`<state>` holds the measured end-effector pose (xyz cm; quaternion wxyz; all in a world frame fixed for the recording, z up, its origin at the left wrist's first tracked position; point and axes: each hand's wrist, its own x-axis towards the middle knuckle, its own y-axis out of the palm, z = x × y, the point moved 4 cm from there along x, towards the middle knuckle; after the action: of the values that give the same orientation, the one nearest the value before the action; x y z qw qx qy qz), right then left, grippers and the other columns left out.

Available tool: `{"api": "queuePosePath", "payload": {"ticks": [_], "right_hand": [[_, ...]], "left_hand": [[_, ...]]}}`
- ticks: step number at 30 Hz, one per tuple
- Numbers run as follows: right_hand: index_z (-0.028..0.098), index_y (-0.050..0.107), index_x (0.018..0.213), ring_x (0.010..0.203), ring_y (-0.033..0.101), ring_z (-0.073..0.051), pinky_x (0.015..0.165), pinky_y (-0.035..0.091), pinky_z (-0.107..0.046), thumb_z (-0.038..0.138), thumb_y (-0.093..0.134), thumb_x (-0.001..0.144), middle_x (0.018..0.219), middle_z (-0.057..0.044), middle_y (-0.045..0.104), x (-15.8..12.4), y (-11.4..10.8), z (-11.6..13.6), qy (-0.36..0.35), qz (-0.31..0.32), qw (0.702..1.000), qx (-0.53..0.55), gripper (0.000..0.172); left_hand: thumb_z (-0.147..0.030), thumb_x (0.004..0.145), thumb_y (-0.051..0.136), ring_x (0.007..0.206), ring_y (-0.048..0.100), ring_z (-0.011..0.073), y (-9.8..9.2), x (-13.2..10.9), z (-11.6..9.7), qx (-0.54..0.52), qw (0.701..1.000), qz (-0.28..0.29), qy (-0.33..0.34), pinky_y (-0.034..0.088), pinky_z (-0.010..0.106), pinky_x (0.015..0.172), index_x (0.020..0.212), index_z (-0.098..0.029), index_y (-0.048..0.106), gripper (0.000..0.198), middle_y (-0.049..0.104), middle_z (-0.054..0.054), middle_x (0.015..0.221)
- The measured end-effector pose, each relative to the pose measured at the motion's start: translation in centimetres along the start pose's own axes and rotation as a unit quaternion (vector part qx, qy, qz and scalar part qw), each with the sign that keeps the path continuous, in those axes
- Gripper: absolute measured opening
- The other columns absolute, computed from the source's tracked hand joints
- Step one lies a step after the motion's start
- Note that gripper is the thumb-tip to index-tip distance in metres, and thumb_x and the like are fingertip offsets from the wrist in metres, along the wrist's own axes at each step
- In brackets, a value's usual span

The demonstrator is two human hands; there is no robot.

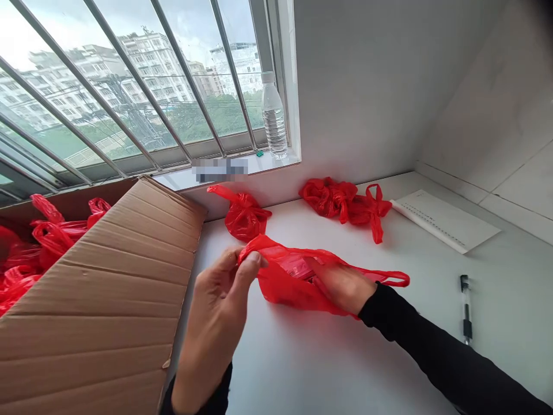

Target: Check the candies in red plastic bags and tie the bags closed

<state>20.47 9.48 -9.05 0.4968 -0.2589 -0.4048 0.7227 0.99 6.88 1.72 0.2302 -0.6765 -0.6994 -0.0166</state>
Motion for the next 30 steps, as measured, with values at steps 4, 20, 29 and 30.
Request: {"api": "queuePosePath", "payload": {"ticks": [4, 20, 29, 30], "right_hand": [[0.016, 0.06, 0.122, 0.081, 0.065, -0.024, 0.064, 0.04, -0.03, 0.02, 0.047, 0.095, 0.098, -0.011, 0.072, 0.3, 0.5, -0.5, 0.039, 0.003, 0.998, -0.046, 0.029], [0.019, 0.064, 0.097, 0.077, 0.066, -0.025, 0.059, 0.034, -0.031, 0.024, 0.051, 0.097, 0.089, -0.009, 0.071, 1.1, -0.3, -0.6, 0.06, -0.001, 0.992, -0.114, 0.014], [0.016, 0.059, 0.113, 0.084, 0.066, -0.026, 0.061, 0.033, -0.033, 0.021, 0.039, 0.102, 0.094, -0.011, 0.071, 0.9, -2.3, -0.5, 0.101, -0.056, 0.982, -0.149, 0.024], [0.016, 0.06, 0.111, 0.084, 0.066, -0.026, 0.061, 0.033, -0.033, 0.02, 0.041, 0.101, 0.093, -0.01, 0.072, 0.8, -2.2, -0.5, 0.097, -0.047, 0.983, -0.149, 0.022]], "left_hand": [[-0.033, 0.09, 0.065, 0.067, 0.052, 0.0171, 0.2, -0.3, 0.2, -0.142, 0.986, 0.061, -0.063, 0.047, 0.028, 0.065, 0.087, -0.026, 0.075, 0.013, 0.056, 0.0, 0.065], [-0.049, 0.093, 0.063, 0.052, 0.024, 0.0101, 1.2, -1.1, -0.4, -0.021, 0.988, 0.112, -0.102, 0.023, 0.021, 0.045, 0.146, -0.023, 0.056, 0.06, 0.03, -0.007, 0.057], [-0.05, 0.094, 0.064, 0.053, 0.023, 0.0097, 1.3, -1.1, -0.7, -0.024, 0.989, 0.1, -0.104, 0.02, 0.022, 0.046, 0.144, -0.024, 0.057, 0.058, 0.031, -0.008, 0.057], [-0.05, 0.094, 0.064, 0.053, 0.023, 0.0098, 1.3, -1.1, -0.6, -0.027, 0.988, 0.108, -0.105, 0.02, 0.022, 0.046, 0.145, -0.024, 0.056, 0.058, 0.03, -0.008, 0.057]]}}
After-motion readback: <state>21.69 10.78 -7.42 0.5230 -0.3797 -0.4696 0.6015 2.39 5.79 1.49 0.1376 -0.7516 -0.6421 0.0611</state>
